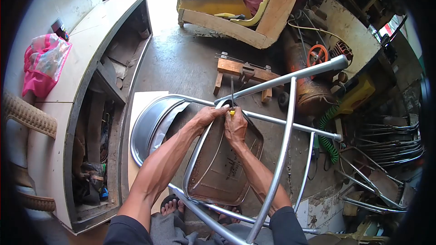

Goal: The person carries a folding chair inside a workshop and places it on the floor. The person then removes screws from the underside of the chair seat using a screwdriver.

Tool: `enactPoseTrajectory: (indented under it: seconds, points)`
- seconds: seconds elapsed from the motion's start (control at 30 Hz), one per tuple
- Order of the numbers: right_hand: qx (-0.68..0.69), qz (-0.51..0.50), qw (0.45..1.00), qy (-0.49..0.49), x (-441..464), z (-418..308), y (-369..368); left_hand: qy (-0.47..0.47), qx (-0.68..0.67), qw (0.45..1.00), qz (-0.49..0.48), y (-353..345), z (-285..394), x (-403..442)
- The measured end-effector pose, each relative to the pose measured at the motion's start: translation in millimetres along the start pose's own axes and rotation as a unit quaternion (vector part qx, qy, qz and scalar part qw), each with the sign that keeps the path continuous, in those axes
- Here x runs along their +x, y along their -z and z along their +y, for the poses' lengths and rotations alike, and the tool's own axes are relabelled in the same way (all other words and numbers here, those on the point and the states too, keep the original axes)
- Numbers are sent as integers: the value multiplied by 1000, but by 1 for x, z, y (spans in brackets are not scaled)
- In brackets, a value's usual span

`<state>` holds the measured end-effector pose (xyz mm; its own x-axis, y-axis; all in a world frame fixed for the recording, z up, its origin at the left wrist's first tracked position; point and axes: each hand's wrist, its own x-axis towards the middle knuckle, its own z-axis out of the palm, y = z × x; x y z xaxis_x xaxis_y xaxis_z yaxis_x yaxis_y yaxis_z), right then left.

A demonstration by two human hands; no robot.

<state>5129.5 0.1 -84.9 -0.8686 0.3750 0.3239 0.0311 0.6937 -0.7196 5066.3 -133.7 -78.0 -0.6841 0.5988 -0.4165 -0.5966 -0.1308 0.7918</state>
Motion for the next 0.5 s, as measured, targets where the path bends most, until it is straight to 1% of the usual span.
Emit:
enactPoseTrajectory:
  seconds: [0.07, 0.17, 0.23, 0.3, 0.37, 0.4, 0.47, 0.5]
  points:
    - [66, 5, 998, -24, -1, 0, 1, 0, 0, 1000, -4, 2, -1, 0]
    - [38, -12, 998, -43, 2, -4, 3, 1, 6, 1000, -13, 2, -3, 2]
    - [32, -18, 999, -32, 1, -7, 4, -7, -6, 1000, 0, 1, -5, 4]
    - [26, -25, 999, -23, 1, -8, 4, -7, -8, 1000, -9, 3, -6, 5]
    - [14, -50, 997, -62, 4, -6, 4, -5, -8, 1000, -18, 3, -4, 3]
    - [14, -48, 997, -64, 5, -4, 4, 0, -15, 1000, -26, 3, -3, 1]
    - [33, -73, 990, -115, 9, 2, 3, 3, -20, 999, -35, 4, -3, 1]
    - [33, -73, 990, -115, 13, 6, 4, 5, -29, 999, -39, 4, -3, 1]
